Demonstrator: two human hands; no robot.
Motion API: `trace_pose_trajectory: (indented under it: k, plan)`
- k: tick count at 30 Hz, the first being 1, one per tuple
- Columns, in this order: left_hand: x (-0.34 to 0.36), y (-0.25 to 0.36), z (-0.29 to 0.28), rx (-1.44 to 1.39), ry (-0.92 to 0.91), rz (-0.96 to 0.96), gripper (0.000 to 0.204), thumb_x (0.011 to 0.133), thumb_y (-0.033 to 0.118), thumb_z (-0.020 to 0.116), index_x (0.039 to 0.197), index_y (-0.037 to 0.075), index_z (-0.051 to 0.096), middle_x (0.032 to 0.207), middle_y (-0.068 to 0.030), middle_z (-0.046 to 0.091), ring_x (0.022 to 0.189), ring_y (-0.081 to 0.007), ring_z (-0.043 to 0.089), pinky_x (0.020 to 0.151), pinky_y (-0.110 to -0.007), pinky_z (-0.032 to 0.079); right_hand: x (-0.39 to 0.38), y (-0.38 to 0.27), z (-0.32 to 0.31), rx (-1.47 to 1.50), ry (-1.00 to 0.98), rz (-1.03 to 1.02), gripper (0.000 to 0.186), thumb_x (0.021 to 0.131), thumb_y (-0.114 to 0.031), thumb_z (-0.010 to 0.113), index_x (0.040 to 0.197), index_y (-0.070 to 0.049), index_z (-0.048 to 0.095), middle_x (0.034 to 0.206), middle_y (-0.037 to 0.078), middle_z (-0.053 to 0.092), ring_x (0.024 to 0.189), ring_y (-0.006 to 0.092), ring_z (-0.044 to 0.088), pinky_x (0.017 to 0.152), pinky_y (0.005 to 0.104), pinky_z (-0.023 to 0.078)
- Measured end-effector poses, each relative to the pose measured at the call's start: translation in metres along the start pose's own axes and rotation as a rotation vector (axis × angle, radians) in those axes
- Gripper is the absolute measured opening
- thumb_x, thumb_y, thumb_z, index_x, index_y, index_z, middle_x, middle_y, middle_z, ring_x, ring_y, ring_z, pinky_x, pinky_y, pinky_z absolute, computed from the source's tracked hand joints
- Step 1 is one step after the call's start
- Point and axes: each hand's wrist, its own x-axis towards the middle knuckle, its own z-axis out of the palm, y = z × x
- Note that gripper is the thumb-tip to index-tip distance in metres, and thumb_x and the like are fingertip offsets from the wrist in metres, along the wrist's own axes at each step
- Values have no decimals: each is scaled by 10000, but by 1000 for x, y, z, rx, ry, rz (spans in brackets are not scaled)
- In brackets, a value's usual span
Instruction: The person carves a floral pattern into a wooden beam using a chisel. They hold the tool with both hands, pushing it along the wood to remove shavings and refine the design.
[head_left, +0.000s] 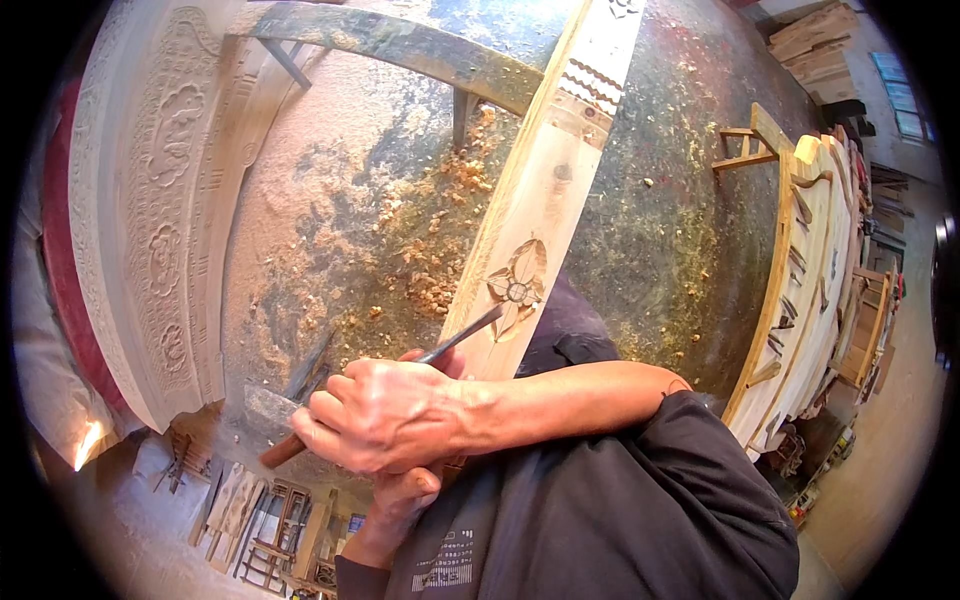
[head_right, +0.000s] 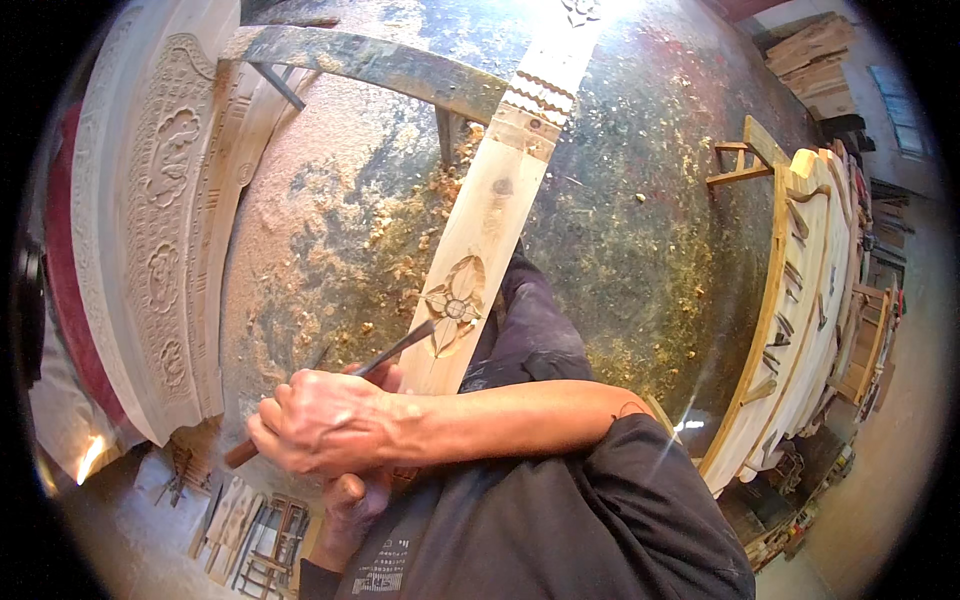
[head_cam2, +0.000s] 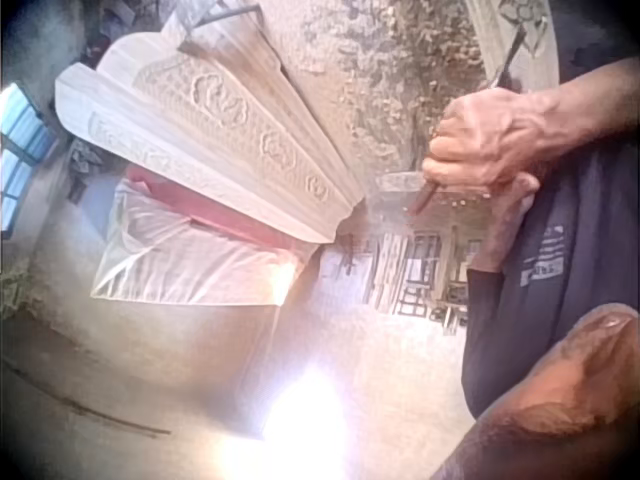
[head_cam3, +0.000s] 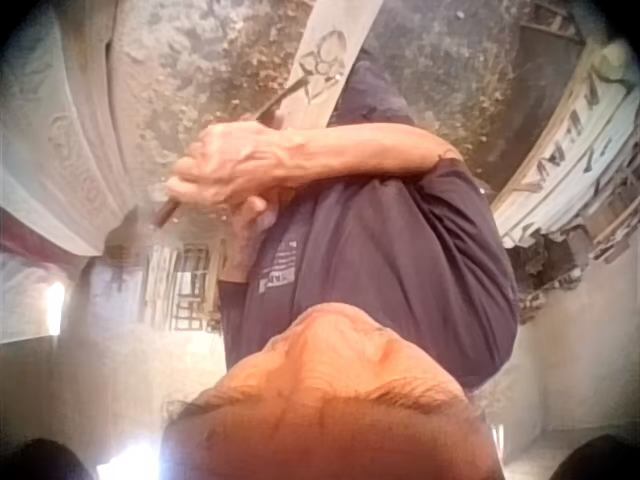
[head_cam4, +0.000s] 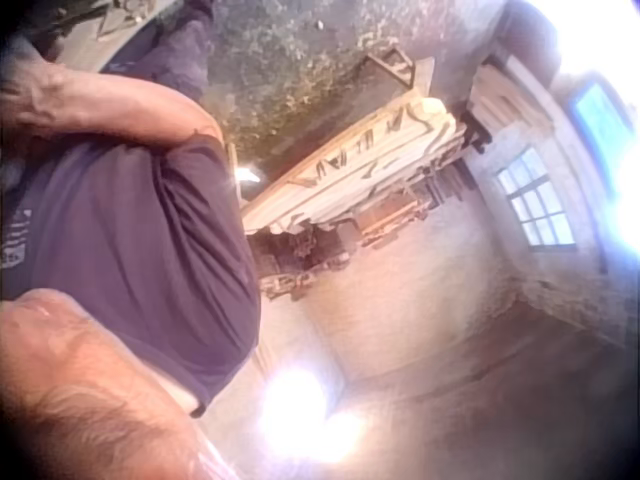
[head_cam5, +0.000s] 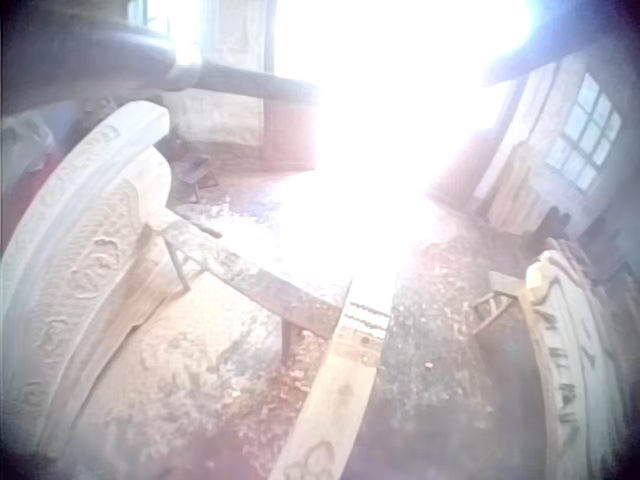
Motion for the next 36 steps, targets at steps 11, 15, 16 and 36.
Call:
trace_pose_trajectory:
  k: [11,15,16,36]
  plan:
    - [-11,-17,-43,573,-314,165,1146,705,364,1008,1594,19,372,1310,-153,698,1166,-263,701,1033,-392,540,6,-3,-84,-168,460,159,421,825,-213,858,1122,19,671,907,111,697,669,165,651,578,255,512]
    - [4,-17,-12,780,-361,348,1032,838,316,923,1628,16,332,1257,-143,764,1022,-269,789,885,-364,625,-14,-21,-121,469,860,448,402,1016,-359,737,1162,-26,567,746,108,606,598,171,600,507,298,466]
    - [10,-14,-5,848,-433,414,1098,857,367,894,1659,-4,243,1293,-173,741,1006,-294,787,861,-379,634,-22,-27,-127,515,879,432,432,1027,-439,691,1112,-53,516,755,119,607,578,168,567,507,301,450]
    - [25,-53,-3,614,-342,565,1085,862,325,887,1616,-92,227,1255,-299,684,1060,-396,746,833,-421,616,-30,-41,-89,578,1215,155,566,1090,-656,362,920,-116,377,695,122,562,409,165,496,377,269,437]
